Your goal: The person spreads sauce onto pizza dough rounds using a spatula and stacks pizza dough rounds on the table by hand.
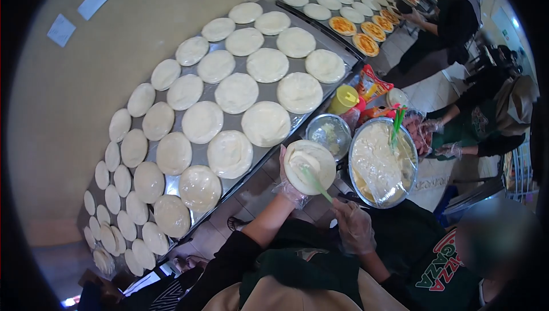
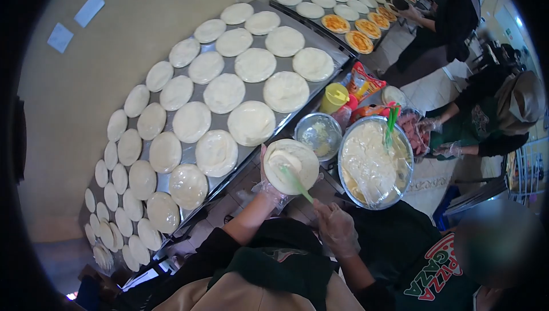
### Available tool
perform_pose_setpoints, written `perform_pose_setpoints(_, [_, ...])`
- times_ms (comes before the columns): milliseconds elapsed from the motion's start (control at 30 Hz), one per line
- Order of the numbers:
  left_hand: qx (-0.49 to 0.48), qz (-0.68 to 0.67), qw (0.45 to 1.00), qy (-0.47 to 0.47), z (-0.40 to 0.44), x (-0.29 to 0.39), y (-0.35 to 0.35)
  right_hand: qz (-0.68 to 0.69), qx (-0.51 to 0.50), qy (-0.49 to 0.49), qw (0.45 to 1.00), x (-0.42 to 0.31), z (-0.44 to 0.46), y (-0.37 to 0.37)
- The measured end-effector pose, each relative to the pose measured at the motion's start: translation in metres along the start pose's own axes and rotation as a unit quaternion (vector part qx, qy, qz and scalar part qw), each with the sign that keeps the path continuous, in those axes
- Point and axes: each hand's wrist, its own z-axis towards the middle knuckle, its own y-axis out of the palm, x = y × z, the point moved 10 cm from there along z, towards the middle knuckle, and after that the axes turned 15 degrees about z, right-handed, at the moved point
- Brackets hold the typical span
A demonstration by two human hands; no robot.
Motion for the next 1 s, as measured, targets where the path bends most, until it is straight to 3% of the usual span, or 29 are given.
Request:
perform_pose_setpoints(200, [-0.106, -0.032, 0.994, 0.018, -0.044, 0.035, 0.033, 0.176, -0.122, -0.047, 0.976, -0.029, -0.007, -0.018])
perform_pose_setpoints(233, [-0.153, -0.052, 0.987, 0.014, -0.052, 0.038, 0.044, 0.221, -0.114, 0.011, 0.969, -0.018, -0.004, -0.020])
perform_pose_setpoints(267, [-0.155, -0.051, 0.986, 0.014, -0.055, 0.041, 0.046, 0.265, -0.106, 0.068, 0.956, -0.006, -0.003, -0.018])
perform_pose_setpoints(333, [-0.083, -0.027, 0.996, -0.008, -0.058, 0.040, 0.030, 0.262, -0.058, 0.056, 0.962, -0.003, 0.009, -0.011])
perform_pose_setpoints(433, [-0.085, -0.012, 0.996, -0.018, -0.070, 0.039, 0.028, 0.222, -0.006, 0.017, 0.975, -0.037, 0.014, 0.004])
perform_pose_setpoints(533, [-0.097, -0.012, 0.995, -0.020, -0.088, 0.047, 0.025, 0.164, -0.027, -0.007, 0.986, -0.071, -0.006, 0.019])
perform_pose_setpoints(600, [-0.111, -0.033, 0.993, -0.005, -0.106, 0.058, 0.024, 0.079, -0.066, -0.084, 0.991, -0.097, -0.024, 0.025])
perform_pose_setpoints(733, [-0.160, -0.054, 0.985, 0.043, -0.148, 0.090, 0.025, -0.041, -0.078, -0.146, 0.985, -0.126, -0.057, 0.032])
perform_pose_setpoints(833, [-0.135, -0.032, 0.988, 0.067, -0.173, 0.105, 0.019, -0.142, 0.014, -0.203, 0.969, -0.129, -0.073, 0.028])
perform_pose_setpoints(933, [-0.083, -0.036, 0.987, 0.135, -0.192, 0.132, 0.004, -0.131, 0.099, -0.159, 0.974, -0.130, -0.077, 0.023])
perform_pose_setpoints(1000, [-0.111, -0.087, 0.981, 0.131, -0.207, 0.138, -0.006, -0.133, 0.117, -0.125, 0.976, -0.141, -0.080, 0.038])
